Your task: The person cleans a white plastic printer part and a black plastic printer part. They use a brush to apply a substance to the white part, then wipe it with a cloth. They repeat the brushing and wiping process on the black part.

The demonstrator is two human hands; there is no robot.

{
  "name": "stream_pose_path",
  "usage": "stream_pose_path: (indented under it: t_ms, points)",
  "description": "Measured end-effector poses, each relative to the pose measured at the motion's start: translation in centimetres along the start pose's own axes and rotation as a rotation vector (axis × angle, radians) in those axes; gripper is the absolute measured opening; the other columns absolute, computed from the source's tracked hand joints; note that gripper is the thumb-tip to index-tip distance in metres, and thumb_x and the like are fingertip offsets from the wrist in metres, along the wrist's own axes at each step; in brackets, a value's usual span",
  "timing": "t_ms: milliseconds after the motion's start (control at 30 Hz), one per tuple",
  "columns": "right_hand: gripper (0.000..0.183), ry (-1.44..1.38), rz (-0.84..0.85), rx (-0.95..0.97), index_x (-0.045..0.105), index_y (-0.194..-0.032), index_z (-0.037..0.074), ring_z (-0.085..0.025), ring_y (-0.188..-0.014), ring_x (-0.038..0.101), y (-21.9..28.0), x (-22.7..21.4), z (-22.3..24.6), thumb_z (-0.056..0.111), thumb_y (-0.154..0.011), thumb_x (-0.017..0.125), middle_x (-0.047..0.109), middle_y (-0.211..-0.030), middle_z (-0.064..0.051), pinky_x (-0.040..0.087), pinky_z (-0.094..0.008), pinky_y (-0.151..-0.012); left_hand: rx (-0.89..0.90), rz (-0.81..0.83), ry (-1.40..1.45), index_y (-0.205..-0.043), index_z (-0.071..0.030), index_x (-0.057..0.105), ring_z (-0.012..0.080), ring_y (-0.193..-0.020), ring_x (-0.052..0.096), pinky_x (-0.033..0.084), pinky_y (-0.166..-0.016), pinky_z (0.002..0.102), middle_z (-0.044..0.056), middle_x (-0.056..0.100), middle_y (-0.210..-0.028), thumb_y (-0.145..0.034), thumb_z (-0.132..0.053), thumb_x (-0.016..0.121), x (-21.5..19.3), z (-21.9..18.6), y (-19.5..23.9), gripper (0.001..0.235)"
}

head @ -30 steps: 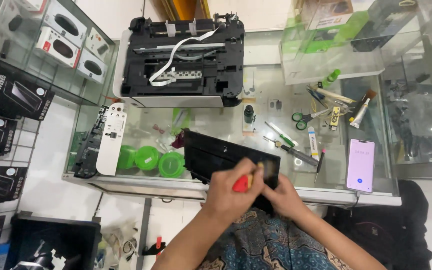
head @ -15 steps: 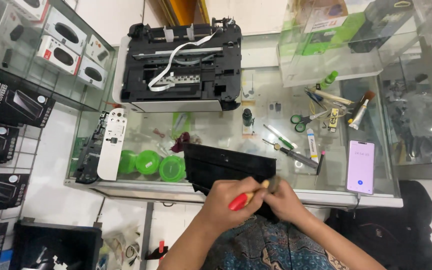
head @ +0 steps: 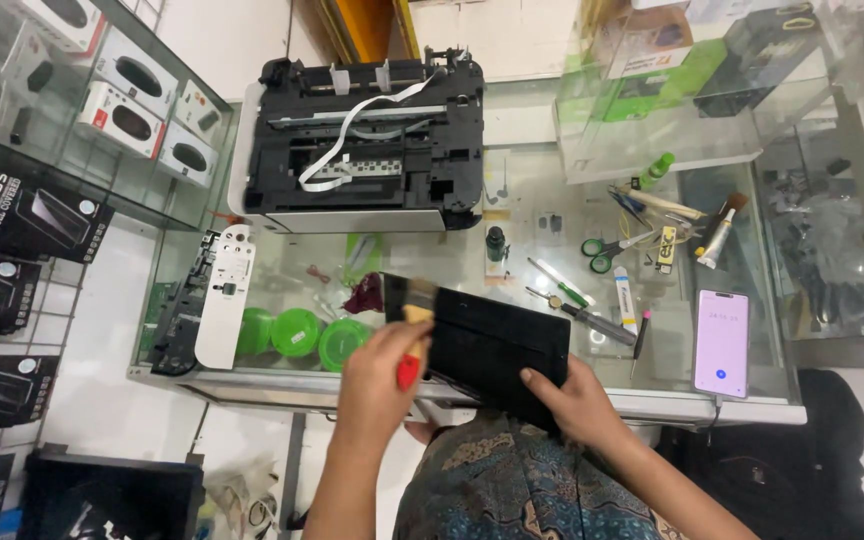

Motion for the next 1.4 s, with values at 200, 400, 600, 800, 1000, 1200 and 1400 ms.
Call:
stream_pose_path:
  t_ms: [200, 400, 600, 800, 1000, 1200, 1400]
  points:
    - [0.029, -0.017, -0.034, -0.049, 0.071, -0.115, 0.003, -0.018, -0.1, 0.07, -0.3, -0.1, -1.2, 0.017, -0.09, 0.072, 0.078, -0.111, -0.011, 0.056, -0.033, -0.093, 0.033, 0.174, 0.696, -0.117, -0.005, 0.072, 0.0247, -0.1, 0.074, 0.064, -0.09, 0.036, 0.018, 0.075, -0.116, -0.093, -0.01, 0.066, 2.4, -6.9, 0.3, 0.026]
    - [0.036, 0.057, -0.028, -0.105, 0.07, -0.12, 0.0, -0.016, -0.11, 0.065, 0.7, -0.3, -0.6, 0.018, -0.089, 0.073, 0.074, -0.117, -0.006, 0.052, -0.032, -0.1, -0.299, -0.188, 0.445, -0.101, -0.005, 0.079, 0.0118, -0.063, 0.074, 0.061, -0.05, 0.021, 0.012, 0.082, -0.096, -0.088, -0.008, 0.069, -1.3, -1.0, 0.7, 0.016]
    - [0.034, 0.178, -0.024, -0.273, 0.071, -0.118, 0.004, -0.018, -0.106, 0.07, 0.7, -0.1, 1.5, 0.023, -0.09, 0.071, 0.077, -0.114, -0.007, 0.054, -0.034, -0.097, -0.129, 0.092, 0.665, -0.101, -0.008, 0.079, 0.01, -0.061, 0.072, 0.055, -0.047, 0.018, 0.012, 0.082, -0.091, -0.088, -0.008, 0.074, 1.7, -2.5, 0.5, 0.014]
    - [0.022, 0.196, 0.035, -0.311, 0.071, -0.106, 0.006, -0.012, -0.096, 0.063, 1.6, 0.3, 1.1, 0.021, -0.09, 0.072, 0.074, -0.1, 0.0, 0.052, -0.032, -0.089, 0.055, -0.249, 0.443, -0.101, -0.003, 0.077, 0.0055, -0.051, 0.062, 0.051, -0.042, 0.019, 0.008, 0.08, -0.084, -0.088, 0.004, 0.067, -3.0, -3.5, 0.5, 0.018]
    - [0.016, 0.25, 0.023, -0.402, 0.071, -0.099, 0.006, -0.012, -0.085, 0.062, 1.9, -0.1, 1.9, 0.02, -0.091, 0.071, 0.072, -0.09, 0.001, 0.052, -0.032, -0.08, -0.089, 0.022, 0.756, -0.095, 0.002, 0.075, 0.0207, -0.072, 0.077, 0.069, -0.065, 0.029, 0.017, 0.08, -0.092, -0.087, 0.004, 0.063, 0.5, -0.3, 1.0, 0.015]
    - [0.031, 0.2, 0.018, -0.24, 0.075, -0.109, 0.004, -0.019, -0.1, 0.071, 1.6, -0.7, 0.0, 0.025, -0.087, 0.073, 0.079, -0.104, -0.005, 0.054, -0.035, -0.088, -0.416, -0.53, 0.088, -0.101, -0.014, 0.082, 0.0086, -0.082, 0.075, 0.06, -0.077, 0.023, 0.0, 0.082, -0.096, -0.089, -0.009, 0.071, -4.2, 4.2, 0.8, 0.017]
    - [0.033, 0.196, 0.063, -0.31, 0.076, -0.119, 0.005, -0.018, -0.111, 0.072, 1.3, -1.0, 0.4, 0.015, -0.087, 0.073, 0.08, -0.118, -0.007, 0.05, -0.035, -0.104, -0.35, 0.149, 0.915, -0.102, 0.003, 0.077, 0.0199, -0.074, 0.079, 0.064, -0.062, 0.025, 0.02, 0.08, -0.093, -0.089, -0.006, 0.069, 3.1, -3.6, 3.2, 0.018]
Point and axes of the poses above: each hand's wrist, its own y-axis away from the middle knuckle, its own x-axis out of the palm, z = x × y, the point moved 3 cm from there along -y, towards the middle knuckle
